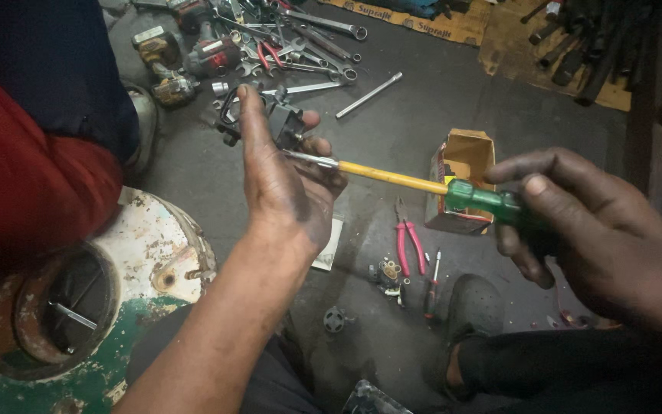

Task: The person disassembles a small mechanical component, likely a carburetor, using a screwdriver and pliers. They remove screws, extract internal parts, and manipulate the housing while seated on the floor in a workshop.

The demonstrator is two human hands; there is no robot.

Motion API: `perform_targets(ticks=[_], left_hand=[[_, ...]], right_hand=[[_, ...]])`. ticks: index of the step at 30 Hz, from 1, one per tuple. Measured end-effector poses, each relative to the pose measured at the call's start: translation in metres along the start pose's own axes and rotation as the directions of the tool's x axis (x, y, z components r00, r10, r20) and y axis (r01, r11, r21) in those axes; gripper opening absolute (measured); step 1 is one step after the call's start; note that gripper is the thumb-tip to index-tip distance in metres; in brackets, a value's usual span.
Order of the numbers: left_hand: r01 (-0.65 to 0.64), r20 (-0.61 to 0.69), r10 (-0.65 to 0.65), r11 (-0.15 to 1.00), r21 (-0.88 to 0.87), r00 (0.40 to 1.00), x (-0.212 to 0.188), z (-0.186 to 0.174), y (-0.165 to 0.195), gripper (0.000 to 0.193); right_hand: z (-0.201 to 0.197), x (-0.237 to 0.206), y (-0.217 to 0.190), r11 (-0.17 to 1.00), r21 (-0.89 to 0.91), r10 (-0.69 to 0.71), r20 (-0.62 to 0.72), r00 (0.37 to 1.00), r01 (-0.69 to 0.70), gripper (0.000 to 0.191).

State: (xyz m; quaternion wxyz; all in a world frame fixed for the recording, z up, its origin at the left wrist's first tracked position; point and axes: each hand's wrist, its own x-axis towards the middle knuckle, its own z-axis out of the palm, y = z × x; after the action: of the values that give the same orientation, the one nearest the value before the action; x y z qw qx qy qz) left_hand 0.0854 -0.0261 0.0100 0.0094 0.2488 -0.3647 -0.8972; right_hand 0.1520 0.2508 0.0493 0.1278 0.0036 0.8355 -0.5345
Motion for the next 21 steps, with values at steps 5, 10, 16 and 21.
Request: perform_targets(ticks=[5, 10, 16, 21], left_hand=[[0.023, 0.023, -0.023, 0.999, -0.023, 0.999, 0.016, 0.021, -0.006, 0.07], [0.045, 0.034, -0.045, 0.999, 0.005, 0.998, 0.02, 0.024, -0.004, 0.075], [0.03, 0.029, -0.03, 0.999, -0.019, 0.999, 0.019, 0.004, 0.009, 0.071], [0.025, 0.047, -0.026, 1.0, 0.011, 0.999, 0.03, 0.019, 0.017, 0.072]], right_hand=[[-0.023, 0.014, 0.004, 0.922, -0.248, -0.297, 0.043, 0.954, 0.298, 0.045], [-0.021, 0.02, -0.004, 0.977, -0.08, -0.201, 0.002, 0.98, 0.2, 0.049], [-0.006, 0.02, 0.003, 0.983, -0.183, -0.009, 0.001, 1.0, 0.009, 0.041], [-0.01, 0.035, -0.012, 0.94, -0.23, -0.24, 0.077, 0.968, 0.251, 0.047]])
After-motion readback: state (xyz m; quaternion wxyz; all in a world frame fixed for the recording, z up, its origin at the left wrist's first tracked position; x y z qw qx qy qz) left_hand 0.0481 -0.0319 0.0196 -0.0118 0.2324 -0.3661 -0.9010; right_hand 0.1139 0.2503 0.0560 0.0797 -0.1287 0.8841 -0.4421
